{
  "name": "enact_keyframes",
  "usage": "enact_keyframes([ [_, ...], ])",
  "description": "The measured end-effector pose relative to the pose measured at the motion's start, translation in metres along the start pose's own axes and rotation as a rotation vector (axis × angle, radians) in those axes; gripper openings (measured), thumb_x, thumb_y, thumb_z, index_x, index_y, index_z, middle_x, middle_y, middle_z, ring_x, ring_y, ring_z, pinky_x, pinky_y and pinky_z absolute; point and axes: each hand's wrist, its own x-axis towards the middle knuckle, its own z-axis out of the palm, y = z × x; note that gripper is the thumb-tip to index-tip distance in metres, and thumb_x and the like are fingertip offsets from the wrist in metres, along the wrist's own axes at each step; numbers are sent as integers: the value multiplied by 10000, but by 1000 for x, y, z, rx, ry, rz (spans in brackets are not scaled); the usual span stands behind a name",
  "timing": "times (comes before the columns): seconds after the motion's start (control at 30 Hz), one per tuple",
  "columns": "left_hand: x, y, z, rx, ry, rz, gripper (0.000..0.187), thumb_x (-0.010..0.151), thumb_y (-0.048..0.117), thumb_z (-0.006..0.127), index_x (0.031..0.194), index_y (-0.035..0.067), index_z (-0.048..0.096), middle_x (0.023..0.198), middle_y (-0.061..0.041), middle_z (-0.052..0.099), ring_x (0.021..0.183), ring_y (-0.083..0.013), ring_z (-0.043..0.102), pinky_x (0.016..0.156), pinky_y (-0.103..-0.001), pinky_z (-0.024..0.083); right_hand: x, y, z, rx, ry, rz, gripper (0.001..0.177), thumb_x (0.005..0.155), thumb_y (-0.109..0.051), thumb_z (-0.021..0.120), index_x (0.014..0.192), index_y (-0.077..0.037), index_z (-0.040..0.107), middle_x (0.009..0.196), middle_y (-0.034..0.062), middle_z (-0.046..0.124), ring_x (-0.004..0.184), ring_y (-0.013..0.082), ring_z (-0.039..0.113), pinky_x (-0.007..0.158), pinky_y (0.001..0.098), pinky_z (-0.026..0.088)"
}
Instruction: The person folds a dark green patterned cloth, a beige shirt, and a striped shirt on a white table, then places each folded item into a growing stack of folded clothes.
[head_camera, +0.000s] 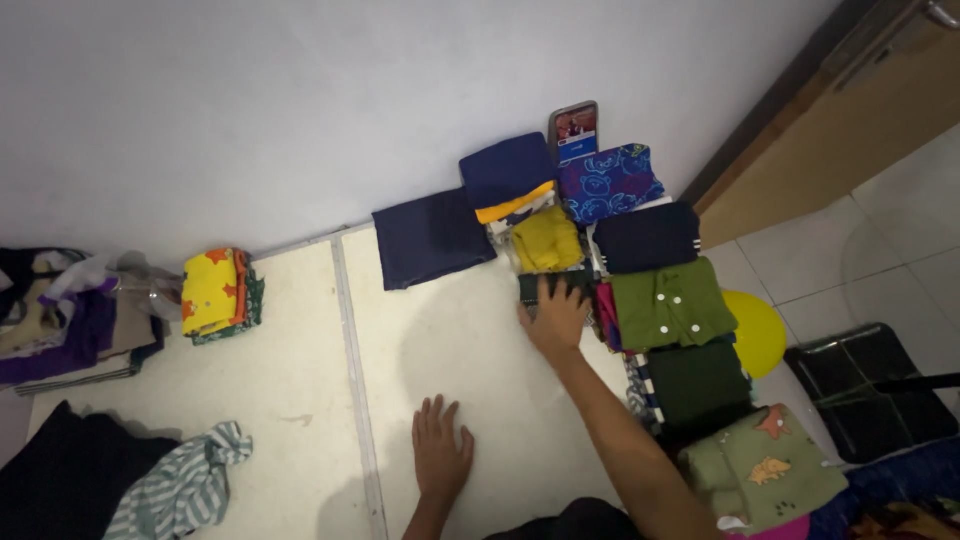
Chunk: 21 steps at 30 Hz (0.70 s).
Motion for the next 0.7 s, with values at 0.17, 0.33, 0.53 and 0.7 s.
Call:
enact_keyframes([
  [0.17, -1, 0, 0, 22, -14, 5, 497, 920, 282, 585, 1377, 91, 544, 1541, -148, 443, 1507, -339, 315, 1259, -491, 225, -15, -5, 6, -38, 102, -92, 835, 865, -625, 582, 1539, -159, 426, 1528, 283, 401, 1384, 556, 355, 1093, 750, 234],
  [0.33, 0, 3, -7, -23, -37, -33, 484, 917, 274, 579, 1372, 111, 555, 1541, -131, 460, 1516, -311, 311, 1266, -476, 214, -14, 5, 4, -14, 105, -111, 765, 881, -592, 572, 1543, -231, 444, 1556, 244, 400, 1450, 517, 290, 1100, 745, 216],
  [0.53, 0, 2, -6, -25, -42, -27, 492, 922, 282, 572, 1384, 113, 546, 1550, -136, 440, 1516, -319, 304, 1263, -483, 213, -13, 14, -5, 92, -35, -108, 903, 872, -739, 549, 1596, -238, 348, 1630, 278, 239, 1498, 530, 146, 1146, 697, 161],
  [0.7, 0, 2, -6, -16, -45, -27, 487, 934, 295, 562, 1383, 106, 543, 1561, -128, 426, 1529, -299, 280, 1274, -468, 191, -17, 22, 4, 191, 68, -181, 786, 937, -638, 531, 1587, -219, 386, 1639, 273, 231, 1507, 517, 146, 1183, 651, 116],
])
